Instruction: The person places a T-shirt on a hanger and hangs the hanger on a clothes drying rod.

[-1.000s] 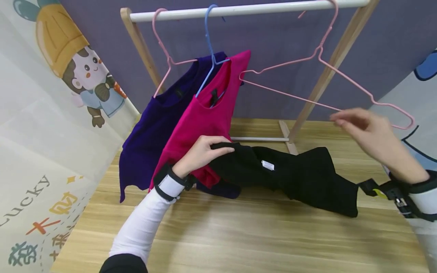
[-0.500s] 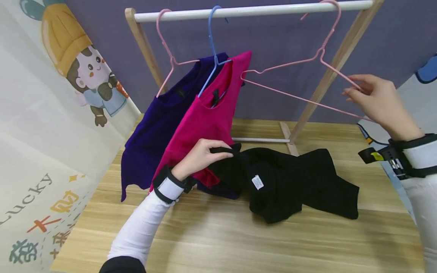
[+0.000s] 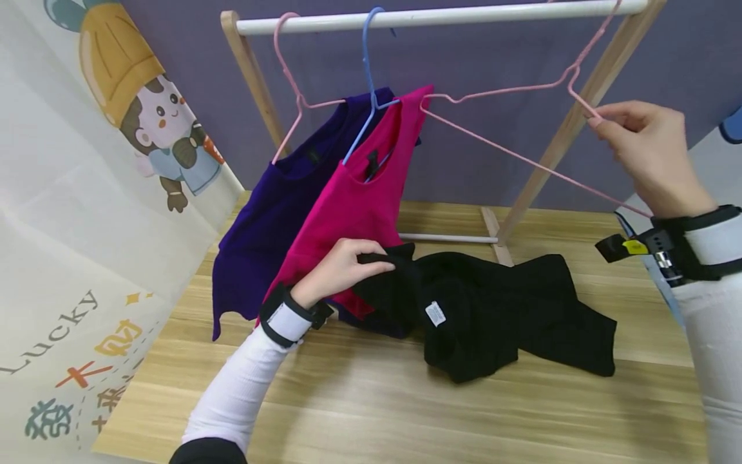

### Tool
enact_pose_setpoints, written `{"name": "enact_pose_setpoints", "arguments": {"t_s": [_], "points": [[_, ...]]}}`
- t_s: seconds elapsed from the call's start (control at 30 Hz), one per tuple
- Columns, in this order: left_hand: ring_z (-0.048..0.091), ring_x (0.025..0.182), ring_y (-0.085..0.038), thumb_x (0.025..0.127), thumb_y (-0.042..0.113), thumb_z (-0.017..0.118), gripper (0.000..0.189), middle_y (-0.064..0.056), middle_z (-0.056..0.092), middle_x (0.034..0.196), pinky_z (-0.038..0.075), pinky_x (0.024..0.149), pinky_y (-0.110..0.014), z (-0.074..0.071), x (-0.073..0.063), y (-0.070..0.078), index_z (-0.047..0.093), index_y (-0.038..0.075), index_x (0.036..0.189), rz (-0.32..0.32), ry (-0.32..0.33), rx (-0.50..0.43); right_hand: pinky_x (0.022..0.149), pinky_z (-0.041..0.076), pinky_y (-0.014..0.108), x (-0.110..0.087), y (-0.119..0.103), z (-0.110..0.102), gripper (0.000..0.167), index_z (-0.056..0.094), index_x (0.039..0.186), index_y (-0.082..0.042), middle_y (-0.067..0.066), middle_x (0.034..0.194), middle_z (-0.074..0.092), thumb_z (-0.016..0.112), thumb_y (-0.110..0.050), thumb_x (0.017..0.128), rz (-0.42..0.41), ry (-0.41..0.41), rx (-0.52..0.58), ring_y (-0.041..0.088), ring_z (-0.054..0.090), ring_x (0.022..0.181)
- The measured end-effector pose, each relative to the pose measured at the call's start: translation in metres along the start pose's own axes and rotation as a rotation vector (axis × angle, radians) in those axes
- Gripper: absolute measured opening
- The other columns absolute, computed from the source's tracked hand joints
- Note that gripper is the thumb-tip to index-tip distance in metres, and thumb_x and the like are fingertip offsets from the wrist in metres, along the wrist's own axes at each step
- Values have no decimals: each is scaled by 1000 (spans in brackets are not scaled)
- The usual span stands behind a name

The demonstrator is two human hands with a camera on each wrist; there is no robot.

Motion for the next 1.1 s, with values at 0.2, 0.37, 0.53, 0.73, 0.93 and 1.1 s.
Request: {"name": "enact_pose_setpoints", "arguments": {"t_s": [0.2, 0.37, 0.53, 0.73, 0.93, 1.1], "points": [[52, 70, -7, 78, 8, 67, 4, 2, 60, 73, 44, 66, -22, 1, 2, 1, 66, 4, 79, 48, 20, -6, 51, 32, 13, -8, 2, -15, 15, 65, 96, -17, -7, 72, 53, 63, -20, 82, -19, 73, 59, 7, 40, 64], [55, 73, -6, 78, 11, 68, 5, 3, 62, 75, 45, 68, -22, 1, 2, -1, 67, 7, 80, 30, 17, -17, 50, 34, 11, -18, 11, -25, 19, 64, 100, -11, -1, 73, 51, 63, -16, 82, -29, 42, 129, 10, 39, 61], [51, 69, -7, 75, 11, 70, 8, 3, 61, 73, 43, 65, -21, 0, 1, -4, 69, 7, 83, 17, 10, -75, 53, 35, 12, -32, 26, -32, 14, 64, 97, -11, -1, 77, 51, 60, -13, 83, 4, -19, 193, 11, 40, 66], [43, 62, -10, 73, 13, 72, 12, 3, 58, 69, 38, 59, -21, 0, 0, -5, 71, 8, 84, -15, -15, -132, 51, 21, 24, -58, 38, -34, 17, 65, 99, -10, -2, 74, 51, 56, -6, 86, 2, -81, 236, 10, 37, 58], [48, 65, -9, 75, 11, 70, 10, 3, 60, 72, 41, 60, -21, -5, -1, -2, 71, 6, 84, 25, 46, -148, 53, 27, 15, -88, 59, -41, 22, 66, 103, -18, -13, 79, 56, 53, -10, 88, 55, -74, 74, 4, 42, 63], [54, 70, -10, 74, -3, 67, 9, -8, 62, 73, 43, 64, -22, -12, -3, 15, 69, -3, 83, 71, 118, -186, 48, 27, 11, -117, 81, -50, 23, 66, 100, -23, -20, 77, 56, 53, -9, 88, 114, -93, -2, -3, 47, 61]]}}
Point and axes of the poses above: each hand's wrist, its own x-axis towards the middle knuckle, its own z-axis out of the palm, y = z × x, the point moved 6 cm from there along x, towards the middle knuckle
